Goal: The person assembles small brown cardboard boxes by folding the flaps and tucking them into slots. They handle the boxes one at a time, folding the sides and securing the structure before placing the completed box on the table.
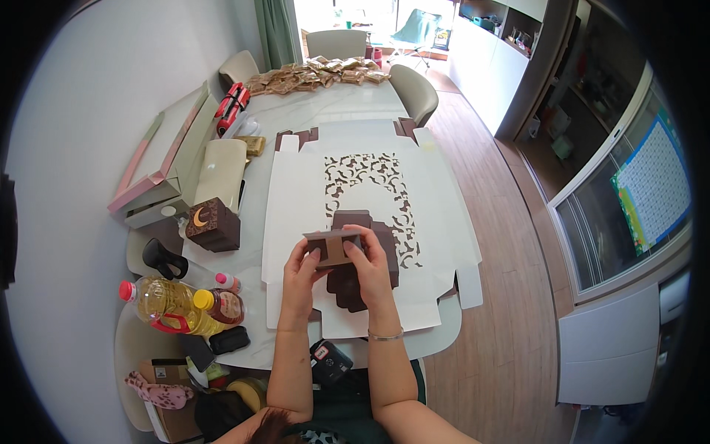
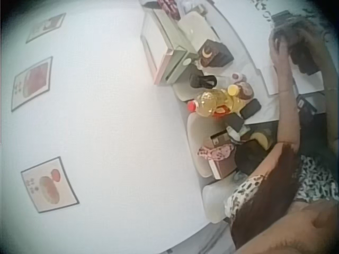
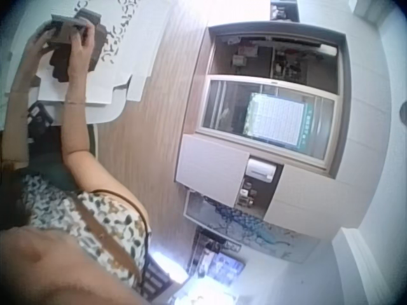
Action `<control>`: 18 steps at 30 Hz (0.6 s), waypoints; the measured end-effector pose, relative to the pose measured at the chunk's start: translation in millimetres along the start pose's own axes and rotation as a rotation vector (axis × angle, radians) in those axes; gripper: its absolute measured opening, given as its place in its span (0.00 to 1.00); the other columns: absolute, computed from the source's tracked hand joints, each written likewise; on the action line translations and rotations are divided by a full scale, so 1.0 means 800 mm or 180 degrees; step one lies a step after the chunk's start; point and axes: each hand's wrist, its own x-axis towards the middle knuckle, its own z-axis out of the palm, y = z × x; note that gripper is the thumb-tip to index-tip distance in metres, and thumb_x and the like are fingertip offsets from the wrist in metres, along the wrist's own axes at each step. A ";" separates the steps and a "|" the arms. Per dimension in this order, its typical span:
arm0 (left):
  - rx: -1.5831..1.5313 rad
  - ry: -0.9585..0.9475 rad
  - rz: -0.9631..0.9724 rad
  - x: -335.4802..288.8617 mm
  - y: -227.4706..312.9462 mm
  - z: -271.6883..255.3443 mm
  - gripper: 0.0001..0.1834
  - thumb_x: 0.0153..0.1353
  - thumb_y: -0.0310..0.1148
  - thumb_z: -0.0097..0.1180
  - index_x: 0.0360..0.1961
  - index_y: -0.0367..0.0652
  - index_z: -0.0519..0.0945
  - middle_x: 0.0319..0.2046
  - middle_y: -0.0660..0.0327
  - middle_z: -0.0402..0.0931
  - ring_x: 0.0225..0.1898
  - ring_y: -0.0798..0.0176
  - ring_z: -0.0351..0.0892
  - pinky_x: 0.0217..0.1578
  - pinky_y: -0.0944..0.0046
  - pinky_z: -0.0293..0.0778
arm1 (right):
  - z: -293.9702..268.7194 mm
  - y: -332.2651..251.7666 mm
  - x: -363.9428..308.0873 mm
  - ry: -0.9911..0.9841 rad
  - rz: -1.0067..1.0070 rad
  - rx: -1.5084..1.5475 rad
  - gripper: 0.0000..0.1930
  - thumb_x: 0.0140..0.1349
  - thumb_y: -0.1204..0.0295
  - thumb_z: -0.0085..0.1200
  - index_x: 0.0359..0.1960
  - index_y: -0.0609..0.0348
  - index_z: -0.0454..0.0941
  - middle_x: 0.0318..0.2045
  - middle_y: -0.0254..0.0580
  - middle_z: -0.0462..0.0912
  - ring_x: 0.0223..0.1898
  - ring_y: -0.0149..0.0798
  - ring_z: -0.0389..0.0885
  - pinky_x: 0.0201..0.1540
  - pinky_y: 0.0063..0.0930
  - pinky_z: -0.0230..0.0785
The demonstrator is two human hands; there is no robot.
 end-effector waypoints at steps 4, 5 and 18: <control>0.0094 0.0291 0.0109 0.008 -0.025 -0.016 0.20 0.62 0.28 0.57 0.56 0.41 0.75 0.50 0.60 0.75 0.47 0.66 0.76 0.46 0.66 0.74 | 0.007 -0.009 -0.006 -0.0162 0.0042 -0.0273 0.13 0.67 0.71 0.52 0.49 0.64 0.76 0.45 0.37 0.79 0.46 0.27 0.75 0.51 0.23 0.67; 0.0301 0.0373 0.0259 0.011 -0.032 -0.019 0.19 0.61 0.28 0.58 0.54 0.41 0.76 0.48 0.60 0.75 0.46 0.66 0.77 0.46 0.66 0.74 | 0.009 -0.012 -0.007 -0.0198 0.0021 -0.0232 0.13 0.67 0.70 0.52 0.49 0.64 0.77 0.44 0.36 0.79 0.46 0.27 0.75 0.51 0.23 0.67; 0.1812 0.0876 0.0938 -0.003 -0.004 0.005 0.23 0.54 0.36 0.68 0.51 0.42 0.79 0.51 0.58 0.72 0.49 0.62 0.75 0.44 0.66 0.74 | 0.013 -0.034 -0.013 0.0084 -0.0401 -0.0124 0.10 0.67 0.71 0.54 0.45 0.64 0.81 0.40 0.37 0.84 0.42 0.27 0.79 0.47 0.20 0.71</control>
